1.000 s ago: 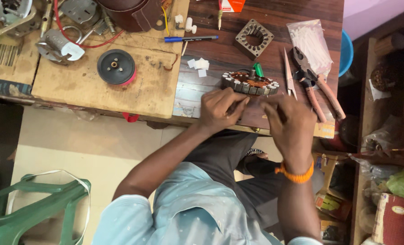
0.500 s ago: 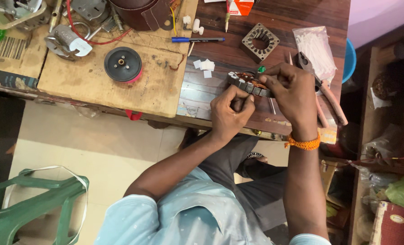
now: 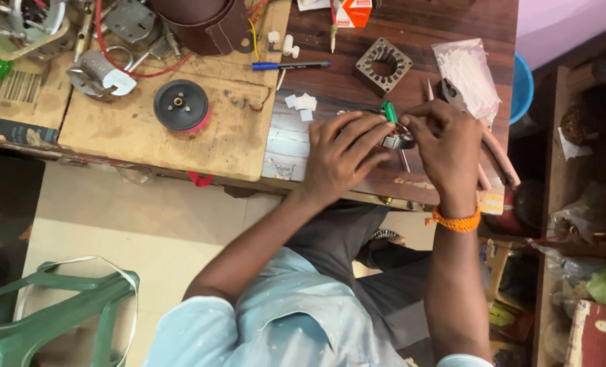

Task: The person sits at a workbench and works on an electric motor armature, using their fingers to insert and press small components into the slots around the armature and turn the armature to reach different sections. They occasionally reposition the armature on the bench while continuing to fit the parts by hand.

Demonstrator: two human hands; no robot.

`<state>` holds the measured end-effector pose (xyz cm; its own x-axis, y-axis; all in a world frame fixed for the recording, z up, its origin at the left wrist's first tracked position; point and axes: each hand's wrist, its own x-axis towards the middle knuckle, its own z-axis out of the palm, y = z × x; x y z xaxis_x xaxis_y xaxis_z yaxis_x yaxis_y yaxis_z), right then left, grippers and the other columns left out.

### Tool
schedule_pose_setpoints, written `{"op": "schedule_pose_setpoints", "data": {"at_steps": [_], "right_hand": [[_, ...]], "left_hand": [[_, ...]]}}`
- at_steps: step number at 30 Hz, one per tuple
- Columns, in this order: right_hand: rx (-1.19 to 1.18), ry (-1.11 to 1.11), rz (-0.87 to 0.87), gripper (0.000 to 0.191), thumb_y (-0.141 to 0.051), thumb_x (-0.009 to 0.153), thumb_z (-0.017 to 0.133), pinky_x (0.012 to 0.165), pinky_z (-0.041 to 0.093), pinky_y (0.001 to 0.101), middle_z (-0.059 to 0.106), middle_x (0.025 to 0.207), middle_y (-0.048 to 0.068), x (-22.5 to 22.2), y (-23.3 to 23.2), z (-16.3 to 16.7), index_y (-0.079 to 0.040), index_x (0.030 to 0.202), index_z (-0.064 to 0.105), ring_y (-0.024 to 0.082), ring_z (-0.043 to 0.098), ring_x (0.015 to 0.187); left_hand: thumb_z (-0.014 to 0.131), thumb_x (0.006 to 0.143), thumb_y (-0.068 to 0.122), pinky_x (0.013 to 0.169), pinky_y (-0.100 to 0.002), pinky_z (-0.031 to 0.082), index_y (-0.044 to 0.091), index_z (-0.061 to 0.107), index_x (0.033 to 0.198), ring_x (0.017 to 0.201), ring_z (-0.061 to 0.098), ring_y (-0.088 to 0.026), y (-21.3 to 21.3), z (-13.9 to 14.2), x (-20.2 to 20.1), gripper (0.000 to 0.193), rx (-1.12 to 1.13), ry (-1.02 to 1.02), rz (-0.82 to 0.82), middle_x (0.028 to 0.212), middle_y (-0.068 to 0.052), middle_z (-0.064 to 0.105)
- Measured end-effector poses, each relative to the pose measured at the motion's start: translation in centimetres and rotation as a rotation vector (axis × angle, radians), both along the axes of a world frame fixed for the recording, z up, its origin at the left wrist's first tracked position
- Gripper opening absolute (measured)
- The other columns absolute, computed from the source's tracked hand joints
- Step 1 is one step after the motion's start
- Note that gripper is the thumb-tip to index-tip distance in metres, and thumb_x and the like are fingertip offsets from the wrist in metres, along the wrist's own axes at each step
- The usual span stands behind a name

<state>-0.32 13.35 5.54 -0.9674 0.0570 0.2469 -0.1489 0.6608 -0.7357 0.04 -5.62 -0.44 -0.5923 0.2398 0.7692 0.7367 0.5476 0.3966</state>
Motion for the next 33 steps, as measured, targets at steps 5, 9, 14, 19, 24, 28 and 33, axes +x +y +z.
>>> {"op": "schedule_pose_setpoints", "data": {"at_steps": [5, 9, 14, 19, 24, 28, 33], "right_hand": [[-0.129, -0.098, -0.103, 0.007, -0.007, 0.095, 0.080, 0.054, 0.026, 0.0274, 0.048, 0.066, 0.001, 1.8, 2.0, 0.1, -0.001, 0.098, 0.076, 0.005, 0.036, 0.062], [-0.005, -0.014, -0.108, 0.010, -0.005, 0.092, 0.079, 0.050, 0.028, 0.0273, 0.053, 0.062, 0.001, 2.0, 2.6, -1.2, -0.003, 0.102, 0.077, 0.007, 0.038, 0.055], [0.069, 0.190, -0.087, 0.010, -0.004, 0.096, 0.078, 0.056, 0.039, 0.0281, 0.066, 0.079, 0.010, 3.2, 0.5, -5.4, -0.004, 0.105, 0.074, 0.013, 0.052, 0.060], [0.084, 0.217, -0.083, 0.010, -0.002, 0.092, 0.077, 0.063, 0.048, 0.0300, 0.069, 0.083, 0.012, 5.5, -1.8, -7.7, -0.003, 0.100, 0.071, 0.018, 0.064, 0.068], [0.070, 0.127, -0.042, 0.014, -0.003, 0.087, 0.079, 0.059, 0.047, 0.0305, 0.069, 0.080, 0.009, 6.4, -0.5, -5.3, -0.003, 0.101, 0.075, 0.017, 0.061, 0.063], [0.142, 0.026, 0.059, 0.012, -0.006, 0.086, 0.079, 0.054, 0.042, 0.0304, 0.067, 0.075, 0.009, 5.1, 0.3, -2.1, -0.005, 0.098, 0.077, 0.016, 0.058, 0.057], [0.247, 0.145, 0.017, 0.009, -0.007, 0.094, 0.080, 0.054, 0.037, 0.0323, 0.060, 0.072, 0.012, 0.6, -2.1, -0.5, -0.002, 0.101, 0.076, 0.016, 0.051, 0.057]], "left_hand": [[0.085, 0.087, 0.026, 0.097, -0.039, 0.042, 0.020, 0.069, 0.130, 0.114, 0.061, -0.018, 0.7, 0.1, -3.7, 0.046, -0.063, -0.096, -0.145, 0.124, 0.006, 0.067], [0.085, 0.084, 0.024, 0.095, -0.039, 0.042, 0.020, 0.070, 0.129, 0.112, 0.061, -0.018, 2.6, 0.0, -5.0, 0.047, -0.055, -0.153, -0.138, 0.124, 0.005, 0.067], [0.084, 0.085, 0.022, 0.095, -0.040, 0.040, 0.019, 0.069, 0.129, 0.112, 0.059, -0.021, 2.1, -1.1, -4.4, 0.047, -0.031, -0.096, -0.137, 0.125, 0.003, 0.066], [0.083, 0.083, 0.020, 0.096, -0.039, 0.042, 0.025, 0.076, 0.121, 0.110, 0.055, -0.018, -0.1, -2.4, -3.7, 0.038, -0.092, 0.237, -0.155, 0.119, 0.006, 0.065], [0.087, 0.087, 0.015, 0.068, -0.034, 0.042, 0.010, 0.076, 0.104, 0.078, 0.058, -0.016, 0.1, -3.8, -4.8, 0.021, -0.073, 0.257, -0.201, 0.087, 0.003, 0.062], [0.083, 0.088, 0.008, 0.057, -0.033, 0.045, 0.005, 0.069, 0.091, 0.061, 0.058, -0.019, 0.8, -4.6, -5.0, 0.015, 0.105, 0.111, -0.167, 0.074, -0.003, 0.057], [0.076, 0.088, 0.003, 0.056, -0.033, 0.046, 0.004, 0.062, 0.087, 0.060, 0.058, -0.016, 0.8, -4.3, -2.9, 0.014, 0.422, -0.256, -0.118, 0.078, -0.006, 0.058]]}}
